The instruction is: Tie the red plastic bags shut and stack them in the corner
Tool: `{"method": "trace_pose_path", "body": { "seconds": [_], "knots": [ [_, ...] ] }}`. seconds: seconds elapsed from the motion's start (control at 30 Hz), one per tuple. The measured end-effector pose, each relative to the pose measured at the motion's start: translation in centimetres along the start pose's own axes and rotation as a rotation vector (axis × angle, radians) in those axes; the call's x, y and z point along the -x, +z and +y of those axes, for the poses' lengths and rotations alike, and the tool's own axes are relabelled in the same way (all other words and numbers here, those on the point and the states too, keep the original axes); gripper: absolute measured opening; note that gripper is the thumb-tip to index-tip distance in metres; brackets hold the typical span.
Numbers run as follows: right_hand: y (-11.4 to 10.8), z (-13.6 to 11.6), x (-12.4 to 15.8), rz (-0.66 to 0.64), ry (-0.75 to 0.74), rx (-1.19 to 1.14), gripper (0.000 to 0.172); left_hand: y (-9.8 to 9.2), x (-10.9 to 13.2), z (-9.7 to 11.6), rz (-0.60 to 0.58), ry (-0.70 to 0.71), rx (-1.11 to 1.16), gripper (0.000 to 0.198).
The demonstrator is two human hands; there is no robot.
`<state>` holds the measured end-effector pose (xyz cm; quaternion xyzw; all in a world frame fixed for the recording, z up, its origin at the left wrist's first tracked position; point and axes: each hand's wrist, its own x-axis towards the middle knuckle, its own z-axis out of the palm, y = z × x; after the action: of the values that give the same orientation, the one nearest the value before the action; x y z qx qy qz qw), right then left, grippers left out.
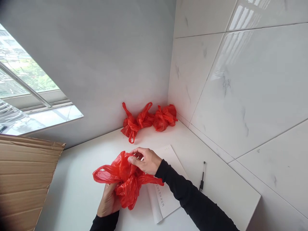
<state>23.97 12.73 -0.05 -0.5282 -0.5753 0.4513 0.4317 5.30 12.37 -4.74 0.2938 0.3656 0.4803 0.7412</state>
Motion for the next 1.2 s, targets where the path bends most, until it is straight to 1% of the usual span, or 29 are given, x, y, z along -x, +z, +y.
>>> {"method": "trace_pose_path", "body": {
  "seconds": [0.07,0.2,0.27,0.33,0.43,0.53,0.6,0.67,0.77,0.87,0.93,1.0,1.07,1.13,1.2],
  "knots": [
    [0.2,0.0,0.0,-0.016,-0.01,0.009,0.038,0.0,0.0,-0.2,-0.02,0.006,-0.007,0.045],
    [0.2,-0.2,0.0,-0.026,-0.024,-0.007,0.027,0.2,0.0,-0.4,-0.061,0.02,-0.004,0.037],
    [0.0,-0.3,0.1,-0.009,-0.019,-0.025,0.03,0.3,0.1,-0.2,-0.038,0.025,0.022,0.035],
    [-0.2,-0.1,0.2,-0.007,0.001,-0.029,0.037,0.4,0.1,0.0,-0.002,0.039,0.047,0.033],
    [-0.3,0.5,0.2,-0.085,0.062,-0.033,0.046,0.4,0.3,0.4,0.019,0.057,0.064,0.033],
    [-0.1,1.0,0.3,-0.182,0.054,-0.058,0.042,0.3,0.5,0.5,0.031,0.059,0.074,0.034],
    [0.1,1.0,0.3,-0.17,0.019,-0.063,0.035,0.2,0.6,0.3,0.036,0.06,0.077,0.038],
    [0.2,0.9,0.3,-0.119,-0.002,-0.059,0.029,0.2,0.6,0.2,0.031,0.055,0.079,0.043],
    [0.3,0.5,0.3,-0.053,-0.034,-0.071,0.029,0.1,0.6,0.0,0.017,0.043,0.06,0.041],
    [0.6,0.3,0.4,-0.065,-0.033,-0.143,0.032,0.1,0.6,-0.1,0.0,0.019,0.031,0.038],
    [0.9,0.3,0.4,-0.096,-0.019,-0.157,0.031,0.2,0.6,-0.2,-0.014,0.005,0.03,0.038],
    [1.1,0.5,0.5,-0.116,-0.012,-0.132,0.025,0.3,0.6,-0.3,-0.03,0.001,0.035,0.038],
    [1.2,0.6,0.5,-0.104,-0.004,-0.111,0.017,0.4,0.5,-0.4,-0.049,0.004,0.04,0.037],
    [1.1,0.6,0.4,-0.07,0.002,-0.116,0.015,0.5,0.5,-0.3,-0.061,0.014,0.042,0.034],
    [0.7,0.5,0.3,-0.066,-0.009,-0.152,0.014,0.5,0.4,-0.3,-0.06,0.025,0.044,0.029]
  ]
}}
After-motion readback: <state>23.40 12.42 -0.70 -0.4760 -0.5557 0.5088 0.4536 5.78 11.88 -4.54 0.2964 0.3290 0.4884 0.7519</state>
